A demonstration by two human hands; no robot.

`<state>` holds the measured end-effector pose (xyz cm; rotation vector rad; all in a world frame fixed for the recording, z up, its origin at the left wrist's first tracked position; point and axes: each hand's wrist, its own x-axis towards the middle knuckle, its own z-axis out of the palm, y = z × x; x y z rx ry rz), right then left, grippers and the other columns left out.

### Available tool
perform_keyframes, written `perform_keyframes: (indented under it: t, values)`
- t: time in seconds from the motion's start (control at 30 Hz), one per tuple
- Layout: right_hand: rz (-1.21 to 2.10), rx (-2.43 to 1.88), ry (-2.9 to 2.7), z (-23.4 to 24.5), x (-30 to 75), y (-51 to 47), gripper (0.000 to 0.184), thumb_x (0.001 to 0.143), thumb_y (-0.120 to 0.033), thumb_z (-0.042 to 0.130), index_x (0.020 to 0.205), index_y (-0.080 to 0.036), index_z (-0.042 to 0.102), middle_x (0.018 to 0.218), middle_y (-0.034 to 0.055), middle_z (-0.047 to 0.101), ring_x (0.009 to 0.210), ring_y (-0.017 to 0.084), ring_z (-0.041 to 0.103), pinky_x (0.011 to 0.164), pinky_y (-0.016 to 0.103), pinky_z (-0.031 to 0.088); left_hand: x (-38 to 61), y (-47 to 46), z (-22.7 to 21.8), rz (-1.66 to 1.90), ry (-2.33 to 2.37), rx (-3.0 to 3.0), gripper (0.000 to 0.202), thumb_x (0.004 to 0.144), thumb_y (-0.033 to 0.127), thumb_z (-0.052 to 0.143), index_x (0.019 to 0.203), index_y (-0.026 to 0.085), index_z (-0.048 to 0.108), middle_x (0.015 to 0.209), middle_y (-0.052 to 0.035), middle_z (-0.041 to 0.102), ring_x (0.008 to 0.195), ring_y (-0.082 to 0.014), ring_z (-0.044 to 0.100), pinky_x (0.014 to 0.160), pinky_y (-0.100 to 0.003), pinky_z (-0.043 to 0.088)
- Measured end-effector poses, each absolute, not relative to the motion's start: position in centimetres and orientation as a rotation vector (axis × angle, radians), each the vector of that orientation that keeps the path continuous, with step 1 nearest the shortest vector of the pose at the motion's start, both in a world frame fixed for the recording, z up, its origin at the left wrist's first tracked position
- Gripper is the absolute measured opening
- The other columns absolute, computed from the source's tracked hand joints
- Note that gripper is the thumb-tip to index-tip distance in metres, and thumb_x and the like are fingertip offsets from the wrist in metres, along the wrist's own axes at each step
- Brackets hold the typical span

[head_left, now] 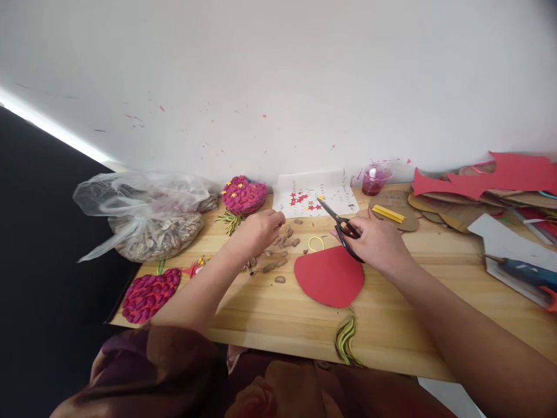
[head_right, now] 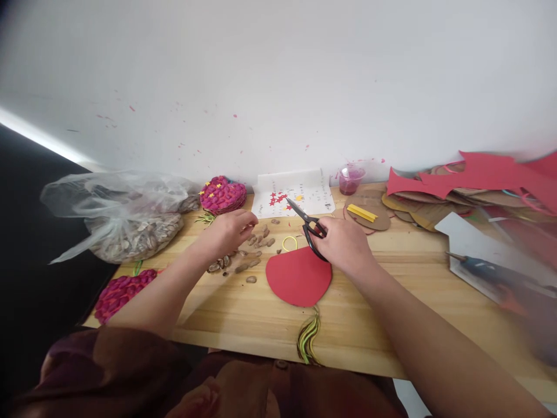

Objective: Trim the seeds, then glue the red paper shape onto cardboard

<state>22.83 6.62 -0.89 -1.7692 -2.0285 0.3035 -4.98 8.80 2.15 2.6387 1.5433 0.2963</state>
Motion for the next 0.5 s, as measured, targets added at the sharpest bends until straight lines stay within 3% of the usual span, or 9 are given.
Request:
perform_keyframes:
  t: [0.1, 0.3, 0.5]
  values:
    - [0.344, -1.743, -2.024, -1.2, 22.9, 6.9, 0.040, 0.084, -0.057, 0.054, 0.062, -0.024, 0.052, 0.059, 0.0027, 0.060, 0.067, 0.021, 0.059, 0.060, 0.031, 0.033, -3.6, 10.5, 1.8, 0.061, 1.659, 2.581, 0.023, 0.084, 0.012, 0.051, 0.096, 0.019, 0.070, 0.094, -0.0078, 0.072, 0.086, -0.0204, 0.066, 0.079, -0.029, 0.049]
    - [0.394, -1.747, -2.049, -1.4, 22.7, 6.8, 0.043, 0.083, -0.060, 0.056, 0.061, -0.024, 0.053, 0.056, 0.0017, 0.058, 0.063, 0.020, 0.055, 0.061, 0.031, 0.034, -2.2, 12.4, 1.0, 0.047, 1.804, 2.448, 0.025, 0.075, 0.010, 0.057, 0.093, 0.017, 0.073, 0.084, -0.0082, 0.075, 0.079, -0.0225, 0.068, 0.073, -0.029, 0.049]
    - [0.387, -1.718, -2.054, -1.6, 22.8, 7.0, 0.041, 0.084, -0.057, 0.056, 0.060, -0.024, 0.051, 0.055, 0.0017, 0.056, 0.062, 0.019, 0.053, 0.057, 0.031, 0.031, -2.8, 12.2, 1.4, 0.183, 1.909, 2.376, 0.027, 0.085, 0.018, 0.055, 0.105, 0.017, 0.073, 0.093, -0.0097, 0.077, 0.085, -0.0230, 0.070, 0.083, -0.032, 0.051]
